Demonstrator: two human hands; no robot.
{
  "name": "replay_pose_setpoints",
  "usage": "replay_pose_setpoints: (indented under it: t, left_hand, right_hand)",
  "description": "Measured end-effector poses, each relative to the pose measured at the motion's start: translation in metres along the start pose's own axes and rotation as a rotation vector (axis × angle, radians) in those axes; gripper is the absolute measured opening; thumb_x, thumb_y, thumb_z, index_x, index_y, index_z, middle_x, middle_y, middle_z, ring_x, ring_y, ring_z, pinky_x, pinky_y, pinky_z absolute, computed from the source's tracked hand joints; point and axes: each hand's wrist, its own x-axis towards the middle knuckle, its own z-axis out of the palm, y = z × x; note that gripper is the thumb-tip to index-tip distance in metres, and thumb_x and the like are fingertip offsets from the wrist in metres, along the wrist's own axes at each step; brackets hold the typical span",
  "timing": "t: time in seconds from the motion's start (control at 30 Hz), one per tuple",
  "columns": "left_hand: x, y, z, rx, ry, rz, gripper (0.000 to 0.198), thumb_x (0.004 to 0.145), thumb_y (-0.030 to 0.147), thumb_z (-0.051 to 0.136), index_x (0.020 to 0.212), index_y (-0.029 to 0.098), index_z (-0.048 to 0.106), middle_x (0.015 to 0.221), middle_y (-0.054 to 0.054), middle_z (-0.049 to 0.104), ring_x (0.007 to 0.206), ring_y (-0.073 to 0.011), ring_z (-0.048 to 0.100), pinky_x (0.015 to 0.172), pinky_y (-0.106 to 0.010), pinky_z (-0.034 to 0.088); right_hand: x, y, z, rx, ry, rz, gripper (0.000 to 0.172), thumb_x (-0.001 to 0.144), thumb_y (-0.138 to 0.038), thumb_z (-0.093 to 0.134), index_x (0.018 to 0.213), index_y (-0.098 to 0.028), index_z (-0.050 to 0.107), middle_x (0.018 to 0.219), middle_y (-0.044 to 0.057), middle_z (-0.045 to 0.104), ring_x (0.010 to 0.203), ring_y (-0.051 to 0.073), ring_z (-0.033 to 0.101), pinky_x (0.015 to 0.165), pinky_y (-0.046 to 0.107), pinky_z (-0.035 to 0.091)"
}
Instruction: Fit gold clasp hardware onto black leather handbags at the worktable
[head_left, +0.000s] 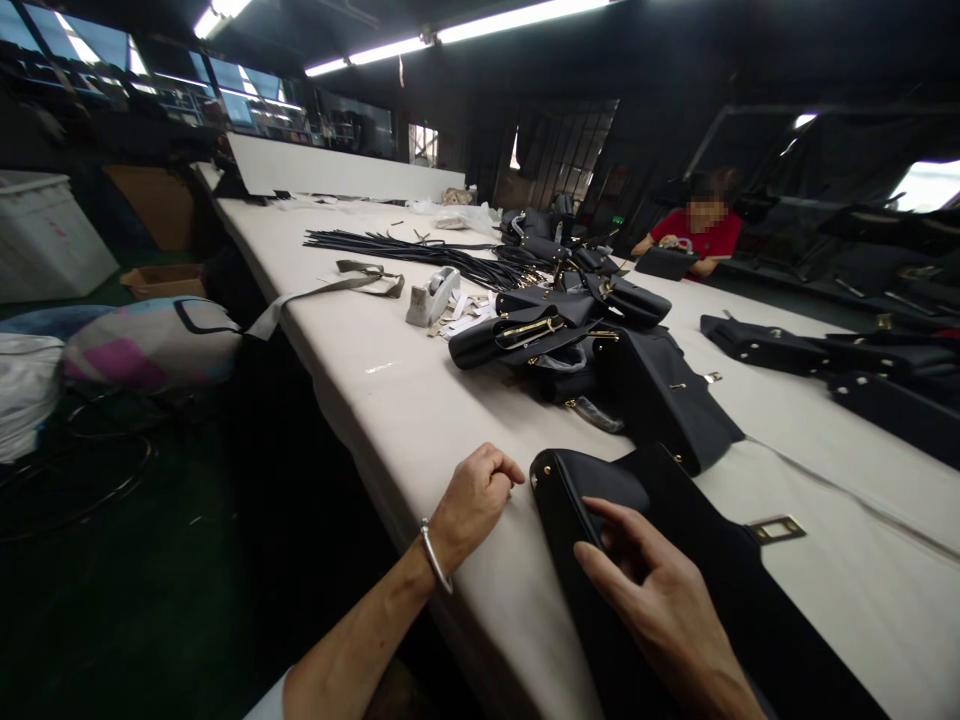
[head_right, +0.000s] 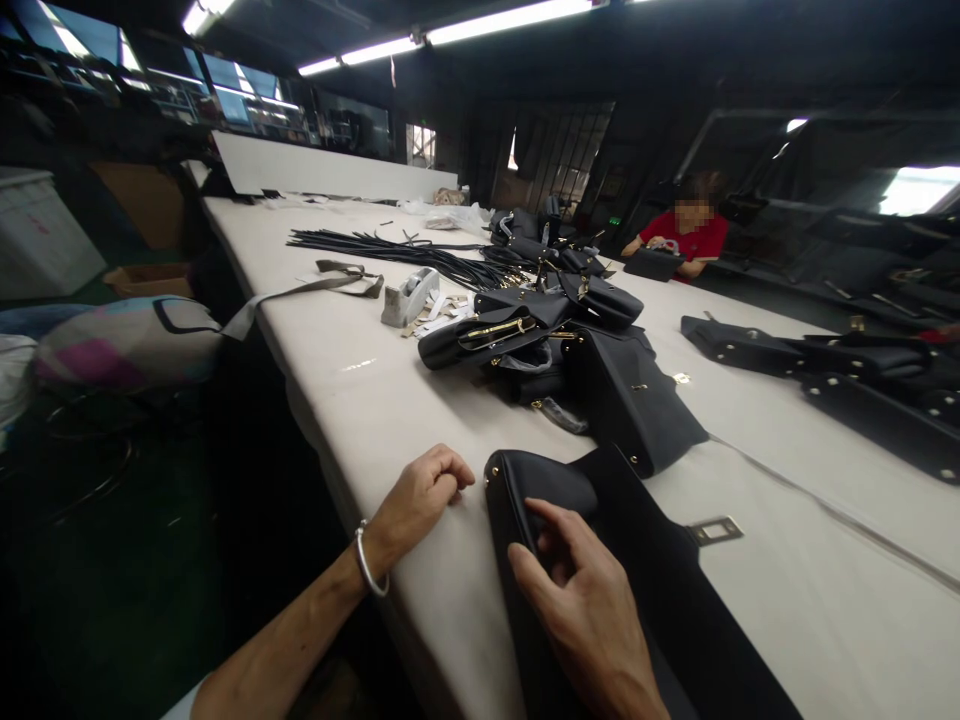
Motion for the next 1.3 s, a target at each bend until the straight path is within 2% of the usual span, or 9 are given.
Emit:
replay_pose_setpoints:
  t: [0.13,0.23,0.4,0.63,0.87,1.0,1.13,1.3]
  left_hand:
    - [0.004,0.003,0.007,0.095,-0.012,0.014,0.013,0.082,0.02,0.055,0.075,0.017,0.065,0.084,-0.003,0.061,0.077,-0.0157,0.058,0.073,-0.029,0.046]
    - [0.008,0.006,0.012,0.167,-0.008,-0.001,0.016,0.082,0.027,0.061,0.07,0.017,0.062,0.079,-0.002,0.059,0.074,-0.016,0.056,0.071,-0.029,0.044]
    - [0.021,0.007,0.016,0.27,-0.025,-0.054,0.011,0.071,0.013,0.06,0.061,0.017,0.06,0.069,0.0,0.059,0.066,-0.0149,0.055,0.064,-0.027,0.041]
    - [0.033,0.004,0.015,0.29,-0.105,-0.086,0.013,0.068,0.012,0.055,0.057,0.017,0.06,0.061,0.001,0.06,0.061,-0.0149,0.055,0.059,-0.026,0.039]
    - [0.014,0.006,0.008,0.197,-0.049,-0.029,0.012,0.07,0.011,0.053,0.06,0.017,0.055,0.069,0.001,0.058,0.064,-0.0134,0.052,0.063,-0.026,0.04]
    - [0.001,-0.002,0.0,0.043,-0.058,-0.068,0.006,0.075,0.016,0.051,0.073,0.017,0.057,0.071,0.0,0.061,0.065,-0.0136,0.058,0.062,-0.025,0.045]
    - [-0.006,-0.012,-0.002,-0.108,-0.059,-0.102,0.012,0.078,0.017,0.043,0.083,0.017,0.054,0.075,-0.001,0.063,0.066,-0.0146,0.064,0.06,-0.025,0.05]
    - [-0.01,-0.011,-0.006,-0.039,-0.037,-0.021,0.017,0.075,0.013,0.037,0.07,0.019,0.051,0.063,0.002,0.05,0.057,-0.013,0.049,0.056,-0.024,0.041]
  right_hand:
    - [-0.001,0.003,0.001,0.016,0.02,-0.007,0.045,0.079,-0.053,0.059,0.116,-0.028,0.063,0.081,-0.002,0.059,0.062,0.016,0.053,0.06,0.03,0.046]
    - [-0.001,0.002,0.001,0.016,0.03,-0.015,0.044,0.079,-0.053,0.058,0.114,-0.028,0.063,0.08,-0.003,0.059,0.062,0.016,0.054,0.06,0.03,0.047]
    - [-0.001,-0.001,-0.002,-0.003,0.003,-0.005,0.045,0.078,-0.054,0.057,0.114,-0.027,0.064,0.083,-0.001,0.06,0.065,0.017,0.056,0.064,0.032,0.049]
    - [0.0,0.0,0.0,-0.005,0.008,-0.02,0.045,0.078,-0.053,0.058,0.114,-0.028,0.064,0.084,-0.001,0.06,0.064,0.016,0.056,0.062,0.032,0.049]
    - [0.0,-0.002,0.0,0.0,0.024,-0.036,0.043,0.079,-0.052,0.058,0.114,-0.028,0.064,0.083,-0.002,0.06,0.063,0.016,0.057,0.062,0.03,0.05]
    - [0.0,0.0,-0.001,-0.022,0.041,-0.053,0.042,0.08,-0.052,0.057,0.114,-0.028,0.064,0.083,-0.002,0.061,0.063,0.016,0.058,0.062,0.03,0.051]
    - [0.0,0.005,0.0,-0.114,0.052,-0.118,0.041,0.082,-0.05,0.057,0.115,-0.028,0.064,0.083,-0.001,0.063,0.062,0.016,0.06,0.06,0.029,0.054]
    - [0.003,0.017,0.014,-0.291,0.246,-0.293,0.037,0.083,-0.046,0.052,0.109,-0.026,0.068,0.095,0.006,0.07,0.073,0.024,0.069,0.061,0.033,0.057]
